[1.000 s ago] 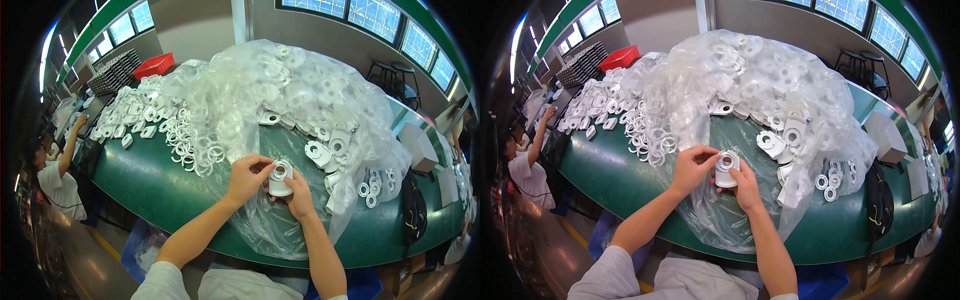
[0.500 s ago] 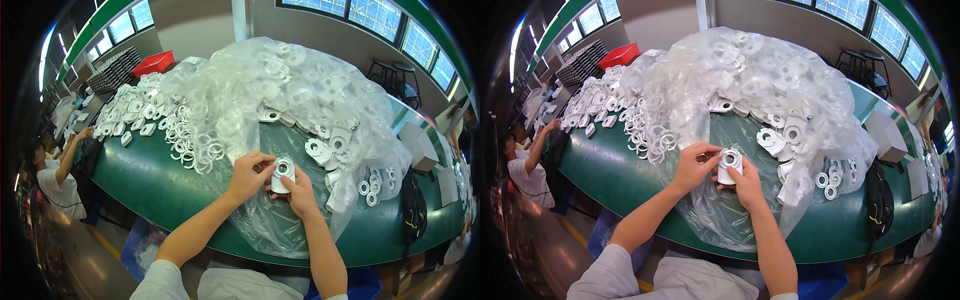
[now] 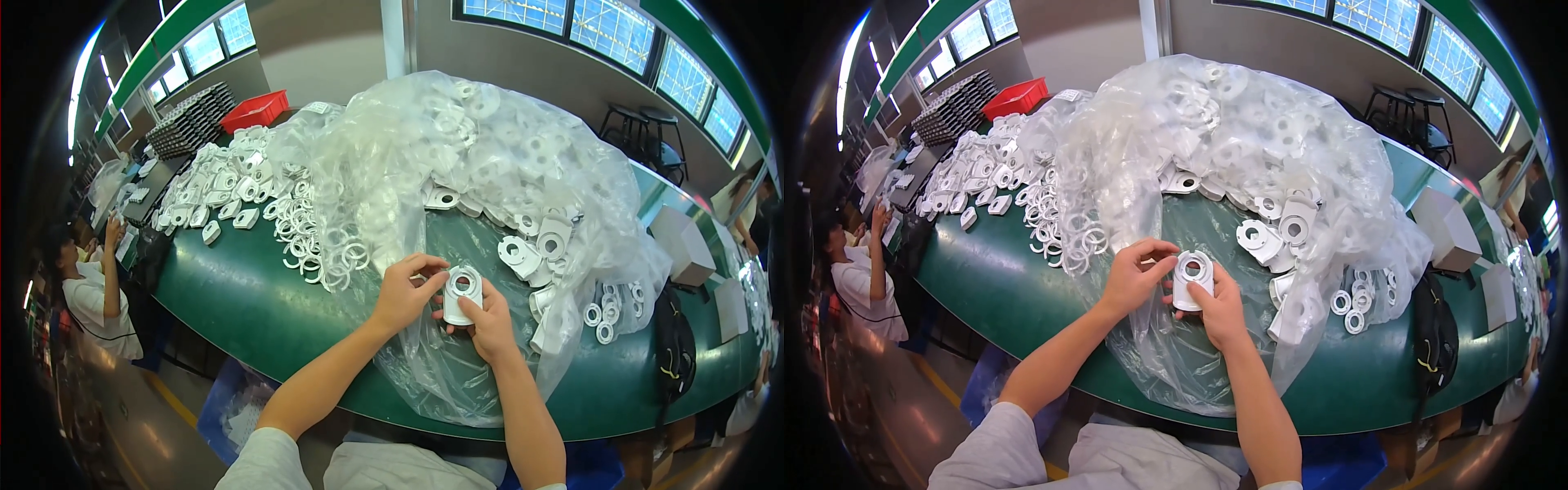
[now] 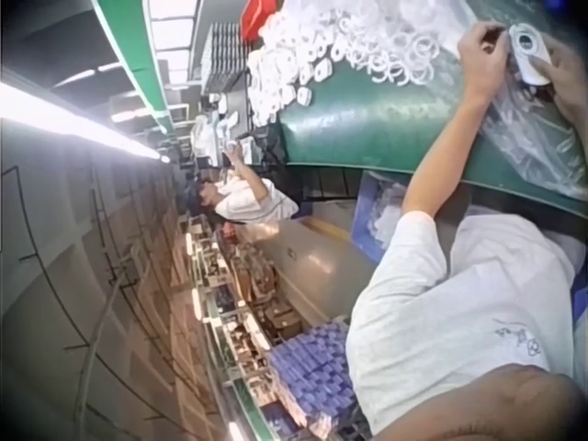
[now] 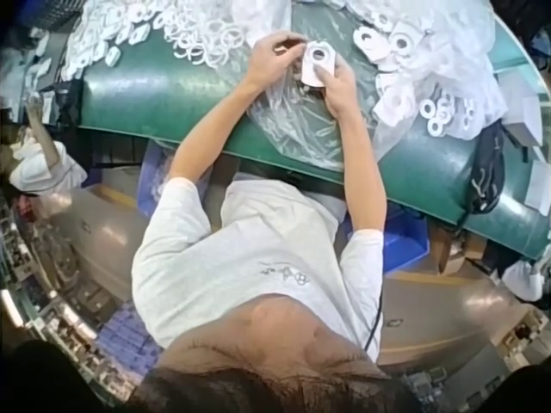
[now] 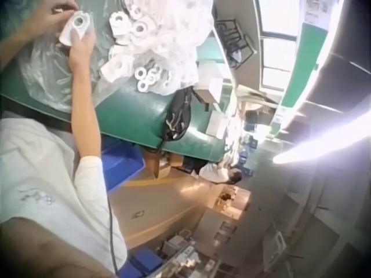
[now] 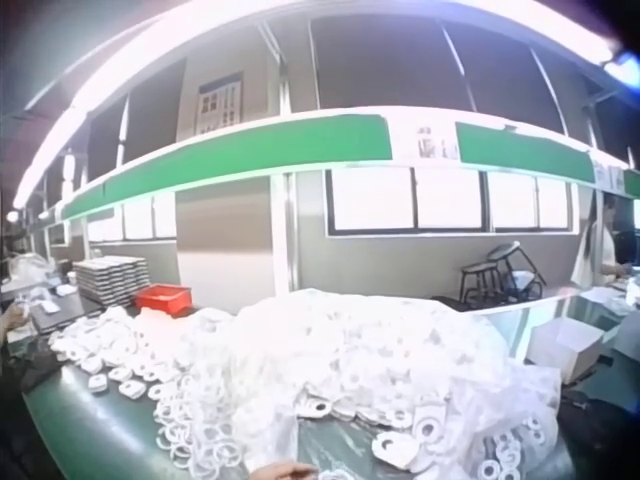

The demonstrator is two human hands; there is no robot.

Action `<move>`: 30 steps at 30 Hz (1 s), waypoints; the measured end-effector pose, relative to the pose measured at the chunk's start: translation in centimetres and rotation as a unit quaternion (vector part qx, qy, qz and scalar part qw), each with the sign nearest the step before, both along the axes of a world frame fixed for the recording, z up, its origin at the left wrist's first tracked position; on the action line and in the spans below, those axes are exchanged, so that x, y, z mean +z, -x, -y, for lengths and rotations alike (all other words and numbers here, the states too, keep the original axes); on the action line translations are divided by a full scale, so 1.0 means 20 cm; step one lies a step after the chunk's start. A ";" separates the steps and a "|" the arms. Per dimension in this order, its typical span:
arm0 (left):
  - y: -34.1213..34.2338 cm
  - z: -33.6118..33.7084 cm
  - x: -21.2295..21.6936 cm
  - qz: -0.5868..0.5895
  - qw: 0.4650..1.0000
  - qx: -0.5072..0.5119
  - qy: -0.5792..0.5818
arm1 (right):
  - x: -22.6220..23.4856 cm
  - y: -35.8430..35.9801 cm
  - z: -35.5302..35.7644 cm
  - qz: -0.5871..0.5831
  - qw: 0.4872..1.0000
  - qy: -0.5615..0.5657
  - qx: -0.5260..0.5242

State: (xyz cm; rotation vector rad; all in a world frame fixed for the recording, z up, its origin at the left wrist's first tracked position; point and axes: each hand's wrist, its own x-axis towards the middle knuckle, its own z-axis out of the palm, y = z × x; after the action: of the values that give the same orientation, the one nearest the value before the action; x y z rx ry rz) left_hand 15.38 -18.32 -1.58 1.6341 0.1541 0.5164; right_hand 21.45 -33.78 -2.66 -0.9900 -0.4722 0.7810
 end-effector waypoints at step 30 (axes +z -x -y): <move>0.03 0.01 0.11 0.073 0.989 -0.016 -0.127 | 0.01 0.04 -0.02 0.173 0.977 0.090 -0.088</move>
State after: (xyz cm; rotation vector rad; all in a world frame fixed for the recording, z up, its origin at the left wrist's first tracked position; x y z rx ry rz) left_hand 14.81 -18.50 0.56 1.8354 -0.0503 0.6493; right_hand 20.67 -33.37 -2.54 -1.3275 -0.6108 0.4980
